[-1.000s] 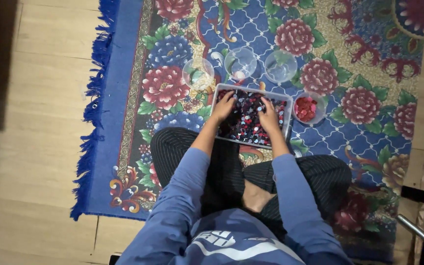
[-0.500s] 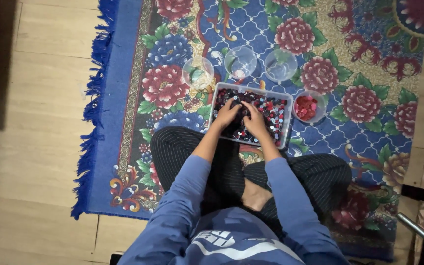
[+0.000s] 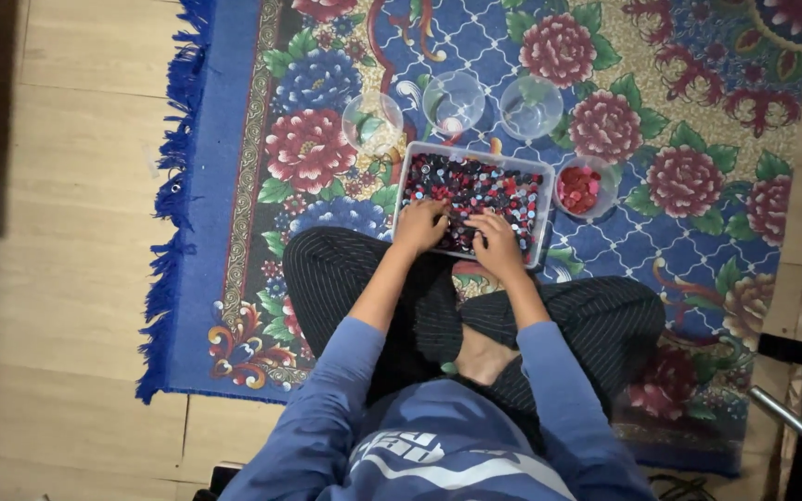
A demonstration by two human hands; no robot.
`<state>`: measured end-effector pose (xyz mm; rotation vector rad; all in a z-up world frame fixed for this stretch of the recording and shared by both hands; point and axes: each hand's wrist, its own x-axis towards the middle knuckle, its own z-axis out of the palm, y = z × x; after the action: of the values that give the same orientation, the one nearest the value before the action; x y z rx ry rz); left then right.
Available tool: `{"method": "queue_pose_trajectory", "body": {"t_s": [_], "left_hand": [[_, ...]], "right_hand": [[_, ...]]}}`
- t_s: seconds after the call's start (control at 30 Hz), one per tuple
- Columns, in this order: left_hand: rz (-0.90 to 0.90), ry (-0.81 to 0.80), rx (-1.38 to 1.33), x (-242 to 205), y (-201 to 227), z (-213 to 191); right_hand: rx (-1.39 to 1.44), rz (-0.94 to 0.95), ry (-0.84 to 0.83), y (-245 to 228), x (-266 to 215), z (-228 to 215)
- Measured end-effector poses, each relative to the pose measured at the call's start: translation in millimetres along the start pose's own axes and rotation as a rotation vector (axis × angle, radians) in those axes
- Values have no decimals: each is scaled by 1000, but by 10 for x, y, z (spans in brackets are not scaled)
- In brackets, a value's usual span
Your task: Sorting various colored buttons from a large plastic bin into smaller clear plastic cups while sitting on a rug.
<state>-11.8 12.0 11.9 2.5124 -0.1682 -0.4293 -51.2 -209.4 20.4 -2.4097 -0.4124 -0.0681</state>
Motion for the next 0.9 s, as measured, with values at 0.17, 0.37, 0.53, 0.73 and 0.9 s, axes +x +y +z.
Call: {"method": "queue_pose_trajectory", "body": {"t_s": [0.17, 0.37, 0.53, 0.73, 0.9], "left_hand": [[12, 116, -14, -32, -13, 18], [66, 358, -284, -52, 52, -149], [-59, 316, -326, 108, -60, 102], [-216, 164, -346, 198, -29, 82], [-162, 138, -395, 273, -92, 189]], "right_hand": [[80, 39, 227, 34, -69, -113], [65, 229, 465, 45, -73, -158], [149, 562, 446, 65, 3, -159], [279, 791, 256, -88, 181, -243], [384, 914, 123, 167, 253, -3]]}}
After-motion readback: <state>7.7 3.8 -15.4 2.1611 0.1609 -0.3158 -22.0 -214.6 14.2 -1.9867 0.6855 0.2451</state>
